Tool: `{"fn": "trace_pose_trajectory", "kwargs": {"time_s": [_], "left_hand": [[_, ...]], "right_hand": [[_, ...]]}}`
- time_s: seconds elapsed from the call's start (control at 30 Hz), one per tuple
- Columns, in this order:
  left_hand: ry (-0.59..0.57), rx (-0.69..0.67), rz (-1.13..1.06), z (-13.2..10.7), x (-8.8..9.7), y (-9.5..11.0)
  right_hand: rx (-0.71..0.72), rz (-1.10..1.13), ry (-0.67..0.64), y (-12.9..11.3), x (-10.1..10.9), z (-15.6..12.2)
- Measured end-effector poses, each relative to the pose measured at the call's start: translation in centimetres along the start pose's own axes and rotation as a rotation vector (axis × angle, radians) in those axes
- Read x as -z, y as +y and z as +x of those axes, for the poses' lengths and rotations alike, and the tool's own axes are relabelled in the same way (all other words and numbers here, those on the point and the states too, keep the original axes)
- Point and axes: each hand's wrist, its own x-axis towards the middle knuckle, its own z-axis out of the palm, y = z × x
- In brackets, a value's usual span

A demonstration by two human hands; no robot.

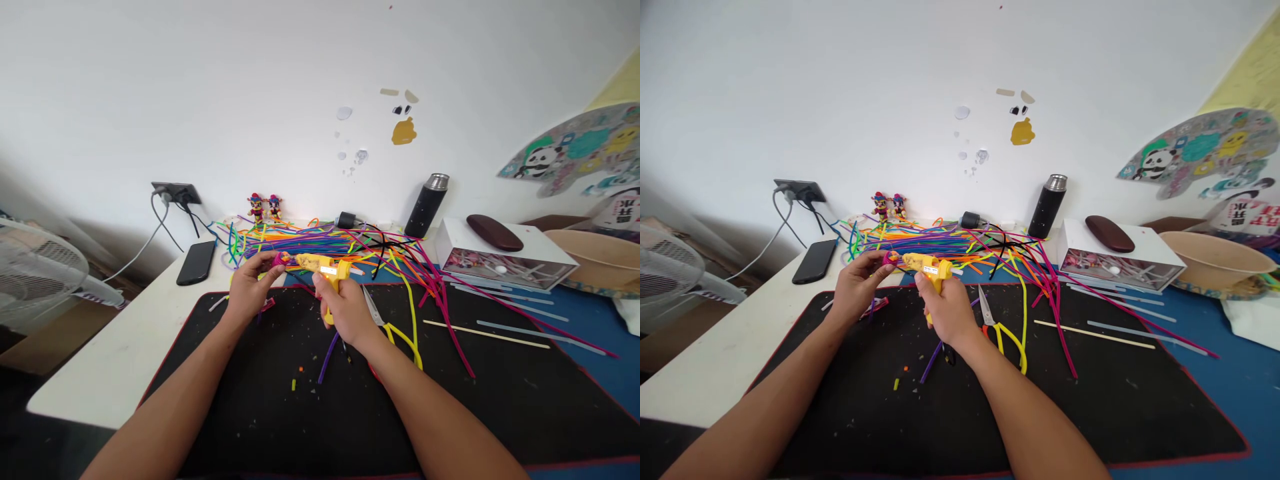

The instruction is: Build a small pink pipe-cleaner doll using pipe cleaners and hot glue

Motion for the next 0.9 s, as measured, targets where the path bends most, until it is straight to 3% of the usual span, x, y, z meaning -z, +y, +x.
{"fn": "trace_pose_trajectory", "kwargs": {"time_s": [0.9], "left_hand": [[-0.037, -0.111, 0.198, -0.28, 0.02, 0.04]], "right_hand": [[0.004, -0.015, -0.01, 0.02, -0.11, -0.01]]}}
